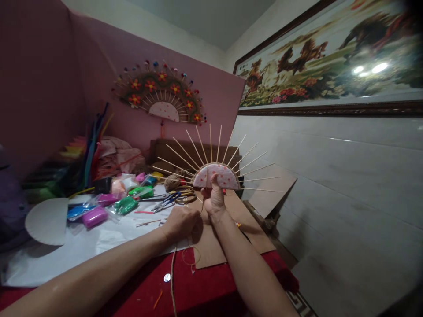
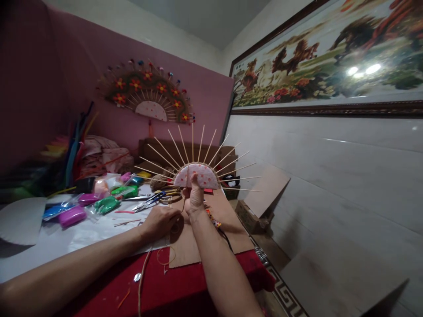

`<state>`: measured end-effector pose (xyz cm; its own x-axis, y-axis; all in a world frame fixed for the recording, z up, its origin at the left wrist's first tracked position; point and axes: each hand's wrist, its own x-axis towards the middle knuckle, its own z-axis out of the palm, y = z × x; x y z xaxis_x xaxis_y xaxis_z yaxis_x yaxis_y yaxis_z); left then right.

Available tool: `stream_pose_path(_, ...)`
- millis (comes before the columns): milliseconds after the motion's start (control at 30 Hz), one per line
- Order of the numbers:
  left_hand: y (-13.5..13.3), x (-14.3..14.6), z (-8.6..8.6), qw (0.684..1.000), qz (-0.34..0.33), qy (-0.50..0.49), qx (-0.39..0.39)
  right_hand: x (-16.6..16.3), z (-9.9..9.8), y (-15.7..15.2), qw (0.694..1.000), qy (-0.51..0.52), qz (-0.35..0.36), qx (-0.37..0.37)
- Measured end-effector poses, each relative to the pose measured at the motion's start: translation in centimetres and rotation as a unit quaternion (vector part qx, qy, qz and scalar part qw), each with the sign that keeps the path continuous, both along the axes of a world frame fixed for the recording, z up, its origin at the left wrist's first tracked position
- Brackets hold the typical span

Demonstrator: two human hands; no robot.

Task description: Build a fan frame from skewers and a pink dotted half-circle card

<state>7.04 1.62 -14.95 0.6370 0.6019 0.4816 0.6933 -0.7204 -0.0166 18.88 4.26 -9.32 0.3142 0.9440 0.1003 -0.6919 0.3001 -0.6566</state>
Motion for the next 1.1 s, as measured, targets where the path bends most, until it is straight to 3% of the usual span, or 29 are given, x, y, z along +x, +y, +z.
stream_pose_path(567,0.2,0.0,-0.3,0.999,-0.018,-0.033,-0.030,0.2,-0.7,0.3,0.999,-0.046,-0.024,-0.009)
stream_pose_path(1100,0.3,0.0,-0.6,1.000,-0.012,-0.025,-0.003,-0.1,-0.6,-0.1,0.998,-0.053,-0.038,-0.007)
